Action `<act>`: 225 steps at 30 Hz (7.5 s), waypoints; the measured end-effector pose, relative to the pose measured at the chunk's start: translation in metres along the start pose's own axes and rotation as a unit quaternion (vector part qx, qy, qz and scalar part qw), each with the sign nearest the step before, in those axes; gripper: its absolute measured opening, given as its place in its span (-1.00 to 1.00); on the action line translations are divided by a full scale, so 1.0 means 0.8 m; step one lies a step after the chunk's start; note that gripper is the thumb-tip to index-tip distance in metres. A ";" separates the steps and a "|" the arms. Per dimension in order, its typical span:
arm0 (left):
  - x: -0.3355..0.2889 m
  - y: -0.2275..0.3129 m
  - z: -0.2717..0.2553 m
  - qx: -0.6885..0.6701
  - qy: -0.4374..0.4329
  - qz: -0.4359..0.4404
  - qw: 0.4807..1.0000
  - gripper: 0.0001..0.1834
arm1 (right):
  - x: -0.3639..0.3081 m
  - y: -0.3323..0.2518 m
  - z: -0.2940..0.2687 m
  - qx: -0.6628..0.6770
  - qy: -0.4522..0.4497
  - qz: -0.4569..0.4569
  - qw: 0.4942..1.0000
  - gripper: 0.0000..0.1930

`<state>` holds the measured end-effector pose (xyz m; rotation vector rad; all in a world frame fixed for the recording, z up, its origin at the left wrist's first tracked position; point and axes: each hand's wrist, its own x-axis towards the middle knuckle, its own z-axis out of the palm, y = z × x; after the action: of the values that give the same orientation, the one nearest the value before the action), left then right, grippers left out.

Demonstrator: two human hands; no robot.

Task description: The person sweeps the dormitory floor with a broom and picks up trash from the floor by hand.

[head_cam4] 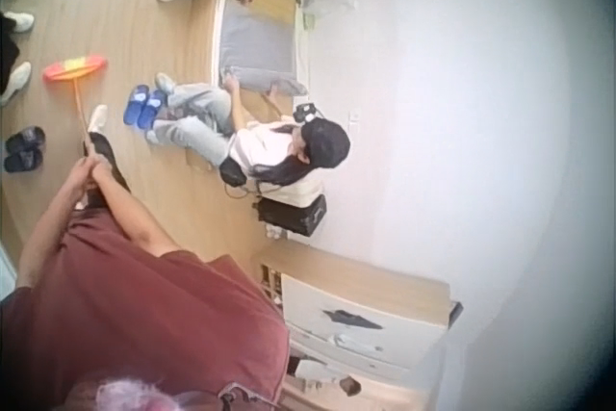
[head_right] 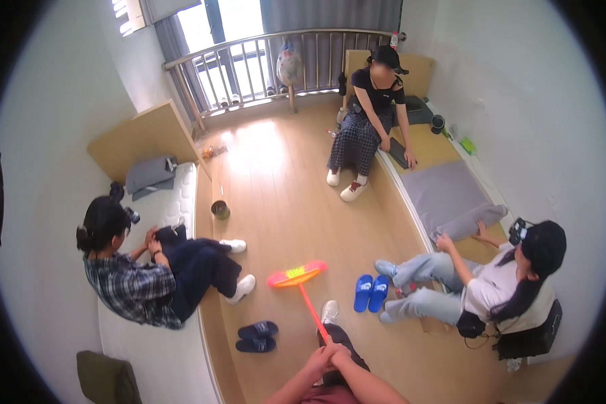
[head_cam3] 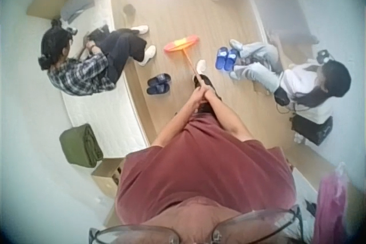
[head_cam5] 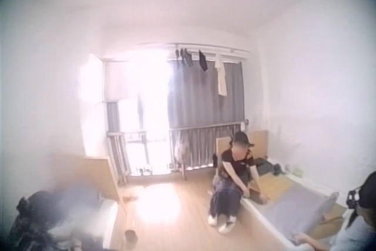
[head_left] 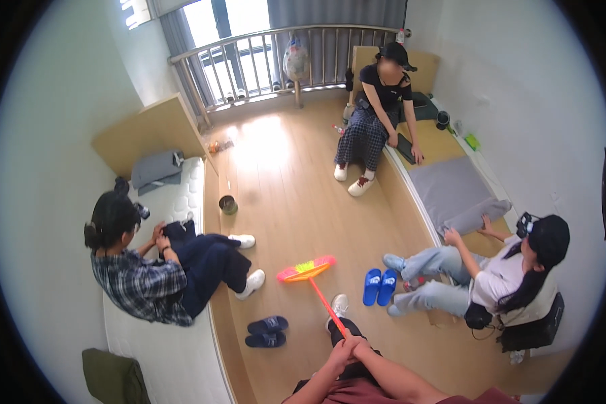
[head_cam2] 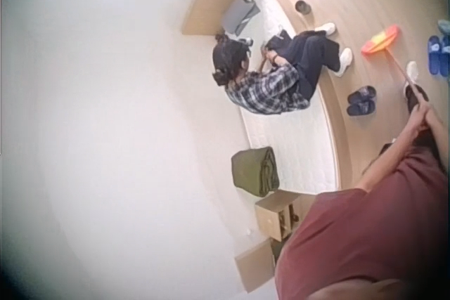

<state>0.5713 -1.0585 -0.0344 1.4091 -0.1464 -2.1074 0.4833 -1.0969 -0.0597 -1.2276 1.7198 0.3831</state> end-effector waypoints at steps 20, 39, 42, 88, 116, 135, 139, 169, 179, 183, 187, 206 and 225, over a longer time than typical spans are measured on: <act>0.256 0.484 0.036 -0.079 0.086 0.048 0.992 -0.50 | 0.303 -0.341 -0.323 -0.048 0.030 -0.081 0.995 -0.32; 0.392 0.986 -0.144 -0.148 0.075 0.100 0.981 -0.60 | 0.501 -0.858 -0.499 -0.104 -0.007 -0.036 0.994 -0.25; 0.410 1.056 -0.164 -0.126 0.082 0.073 0.986 -0.59 | 0.543 -0.913 -0.515 -0.104 -0.003 -0.027 0.994 -0.24; 0.773 1.875 -0.463 0.037 0.247 0.066 0.966 -0.64 | 1.032 -1.466 -0.963 0.049 0.147 -0.007 0.988 -0.38; 0.918 2.154 -0.238 0.097 0.023 -0.050 0.994 -0.40 | 1.073 -1.630 -1.202 0.024 0.063 -0.068 0.995 -0.43; 1.148 2.288 0.131 0.406 -0.190 -0.128 0.885 -0.49 | 1.136 -1.431 -1.465 0.142 0.057 0.026 0.988 -0.63; 1.200 2.242 0.153 0.562 -0.288 -0.051 0.774 -0.45 | 1.154 -1.457 -1.481 0.153 0.071 0.076 0.983 -0.59; 1.105 2.194 -0.143 0.484 -0.859 -0.153 -0.067 -0.33 | 0.965 -1.803 -1.142 0.657 0.275 0.510 0.482 -0.73; 1.019 2.036 -0.223 0.393 -0.876 -0.033 -0.276 -0.42 | 0.841 -1.868 -0.997 0.636 0.326 0.649 0.260 -0.78; 0.958 2.022 -0.143 0.582 -0.790 0.030 -0.190 -0.49 | 0.842 -1.918 -0.904 0.653 0.317 0.662 0.186 -0.76; 1.037 1.968 -0.067 0.719 -0.664 0.058 -0.198 -0.49 | 0.845 -1.911 -0.862 0.664 0.367 0.648 0.071 -0.70; 1.007 1.723 0.013 0.895 -0.408 -0.100 0.149 -0.64 | 0.959 -1.682 -0.585 0.886 0.159 0.422 0.110 -0.68; 0.410 1.144 -0.050 0.831 -0.408 -0.372 -0.069 -0.55 | 0.531 -1.088 -0.409 0.848 0.359 0.360 0.152 -0.66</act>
<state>0.8973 -1.9711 0.0511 0.2002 1.2517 0.4884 1.0444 -1.9511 -0.0247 1.4752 1.6637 -1.6356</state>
